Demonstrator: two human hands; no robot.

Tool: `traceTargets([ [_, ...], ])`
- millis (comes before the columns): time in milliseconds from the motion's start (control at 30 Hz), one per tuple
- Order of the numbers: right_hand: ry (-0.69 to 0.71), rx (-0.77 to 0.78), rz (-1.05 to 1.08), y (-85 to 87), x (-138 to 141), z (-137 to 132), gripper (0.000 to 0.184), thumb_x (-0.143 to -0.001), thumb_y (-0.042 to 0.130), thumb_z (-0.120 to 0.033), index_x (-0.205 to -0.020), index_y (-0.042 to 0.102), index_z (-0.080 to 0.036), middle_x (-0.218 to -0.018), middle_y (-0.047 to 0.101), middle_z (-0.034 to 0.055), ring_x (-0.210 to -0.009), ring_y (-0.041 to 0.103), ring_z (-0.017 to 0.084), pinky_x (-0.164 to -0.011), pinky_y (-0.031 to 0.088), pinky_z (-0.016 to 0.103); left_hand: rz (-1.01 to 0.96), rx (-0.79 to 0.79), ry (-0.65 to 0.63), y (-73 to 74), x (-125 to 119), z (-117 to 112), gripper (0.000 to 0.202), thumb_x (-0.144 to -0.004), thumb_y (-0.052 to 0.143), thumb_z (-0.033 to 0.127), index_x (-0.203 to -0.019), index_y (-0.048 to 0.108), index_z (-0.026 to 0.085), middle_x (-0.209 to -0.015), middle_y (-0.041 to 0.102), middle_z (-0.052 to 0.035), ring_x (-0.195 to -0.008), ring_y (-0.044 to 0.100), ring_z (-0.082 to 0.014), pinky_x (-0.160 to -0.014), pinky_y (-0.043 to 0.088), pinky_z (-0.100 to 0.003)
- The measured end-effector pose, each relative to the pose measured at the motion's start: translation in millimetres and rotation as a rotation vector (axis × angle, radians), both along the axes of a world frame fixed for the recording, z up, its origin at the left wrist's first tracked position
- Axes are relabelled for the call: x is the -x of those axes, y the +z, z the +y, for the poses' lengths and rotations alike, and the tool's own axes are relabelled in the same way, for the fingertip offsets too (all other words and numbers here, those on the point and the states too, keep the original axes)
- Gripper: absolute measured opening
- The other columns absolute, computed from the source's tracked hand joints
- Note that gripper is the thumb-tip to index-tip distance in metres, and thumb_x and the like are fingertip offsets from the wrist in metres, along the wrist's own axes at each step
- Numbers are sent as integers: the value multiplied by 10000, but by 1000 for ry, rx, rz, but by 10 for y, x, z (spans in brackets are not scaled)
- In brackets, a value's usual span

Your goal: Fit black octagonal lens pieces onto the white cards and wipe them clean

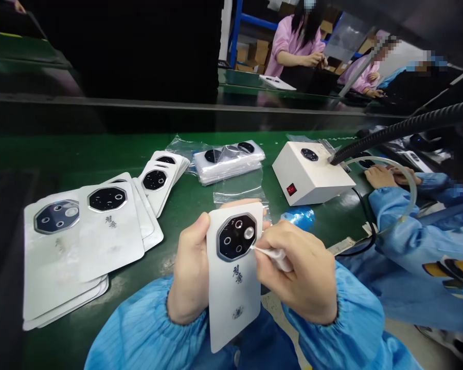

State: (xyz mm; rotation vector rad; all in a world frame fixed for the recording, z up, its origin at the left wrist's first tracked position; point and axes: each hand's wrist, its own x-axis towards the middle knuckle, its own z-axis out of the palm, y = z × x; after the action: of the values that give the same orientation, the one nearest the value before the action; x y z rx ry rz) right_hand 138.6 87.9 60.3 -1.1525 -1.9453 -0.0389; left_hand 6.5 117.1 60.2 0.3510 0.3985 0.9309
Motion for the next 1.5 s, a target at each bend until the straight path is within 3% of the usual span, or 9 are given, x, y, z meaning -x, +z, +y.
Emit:
traceTargets([
  [167, 10, 16, -67, -10, 70, -15, 125, -793, 530, -74, -723, 517, -177, -594, 548, -11, -558, 482, 95, -537, 406, 227, 45, 46, 41, 38, -2, -8, 379, -721, 487, 385, -928, 675, 130, -959, 729, -89, -914, 661, -249, -847, 506, -326],
  [333, -12, 14, -102, -54, 105, -31, 111, -813, 516, -99, -733, 515, -177, -606, 531, -8, -574, 459, 102, -540, 375, 242, 106, 28, 86, 43, -25, -12, 424, -743, 404, 400, -972, 633, 127, -942, 716, -100, -921, 651, -257, -833, 502, -353],
  [867, -16, 21, -162, -84, 126, -37, 100, -803, 538, -67, -792, 524, -165, -654, 541, 13, -629, 485, 127, -606, 412, 265, 134, 40, 68, 16, -31, -13, 418, -728, 443, 418, -995, 622, 151, -953, 695, -88, -890, 644, -261, -840, 479, -383],
  [1133, -12, 18, -160, -110, 136, -22, 91, -815, 515, -90, -774, 512, -171, -644, 511, 6, -624, 462, 126, -609, 418, 269, 171, 25, 87, 45, -33, -18, 410, -744, 389, 382, -977, 613, 129, -918, 704, -100, -836, 656, -230, -712, 497, -303],
  [1500, 35, 44, -213, -63, 126, 9, 148, -809, 494, -55, -709, 533, -157, -625, 532, 19, -598, 471, 126, -612, 468, 276, 177, 18, 56, 29, -41, -1, 398, -742, 411, 403, -959, 609, 135, -848, 697, -94, -753, 632, -220, -679, 473, -313],
])
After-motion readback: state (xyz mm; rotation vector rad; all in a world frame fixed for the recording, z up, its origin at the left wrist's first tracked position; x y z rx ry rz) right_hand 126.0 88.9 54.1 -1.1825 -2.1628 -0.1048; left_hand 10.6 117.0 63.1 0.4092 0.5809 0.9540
